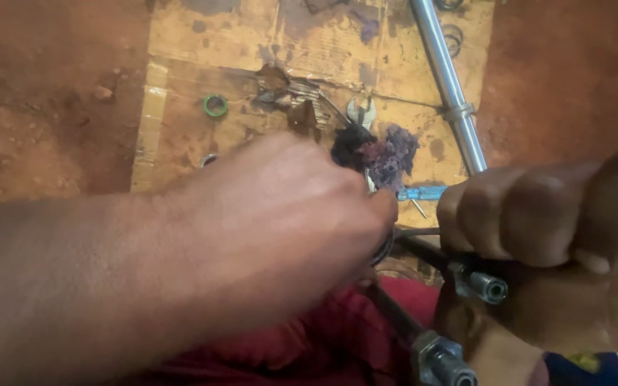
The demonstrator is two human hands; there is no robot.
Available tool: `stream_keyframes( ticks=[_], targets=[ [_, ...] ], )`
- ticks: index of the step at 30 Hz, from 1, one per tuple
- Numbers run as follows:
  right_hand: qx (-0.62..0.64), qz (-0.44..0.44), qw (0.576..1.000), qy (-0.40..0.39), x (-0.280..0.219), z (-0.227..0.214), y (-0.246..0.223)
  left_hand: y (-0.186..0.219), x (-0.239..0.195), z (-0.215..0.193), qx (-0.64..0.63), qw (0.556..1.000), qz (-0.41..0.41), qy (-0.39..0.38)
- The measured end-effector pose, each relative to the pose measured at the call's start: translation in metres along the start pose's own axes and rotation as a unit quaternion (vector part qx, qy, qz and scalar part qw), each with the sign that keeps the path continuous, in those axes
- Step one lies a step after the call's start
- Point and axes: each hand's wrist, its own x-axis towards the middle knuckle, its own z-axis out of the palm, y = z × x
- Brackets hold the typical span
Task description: The person disassembles and inspects a hydraulic cylinder assembly. They remove internal components using a small pry tool, clean parts with a rag, and reassemble the housing segments by hand and by using a hammer to tap components into place.
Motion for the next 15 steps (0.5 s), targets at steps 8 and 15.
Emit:
stream_keyframes(
  ticks=[8,15],
  targets=[
    [-0.006,0.085,0.996,-0.02,0.012,0.012,-0.012,-0.013,-0.009,0.046,0.053,0.965,0.068,0.246],
    [-0.007,0.164,0.986,0.031,0.012,0.014,-0.017,-0.015,-0.023,0.055,-0.04,0.979,0.058,0.19]
  ],
)
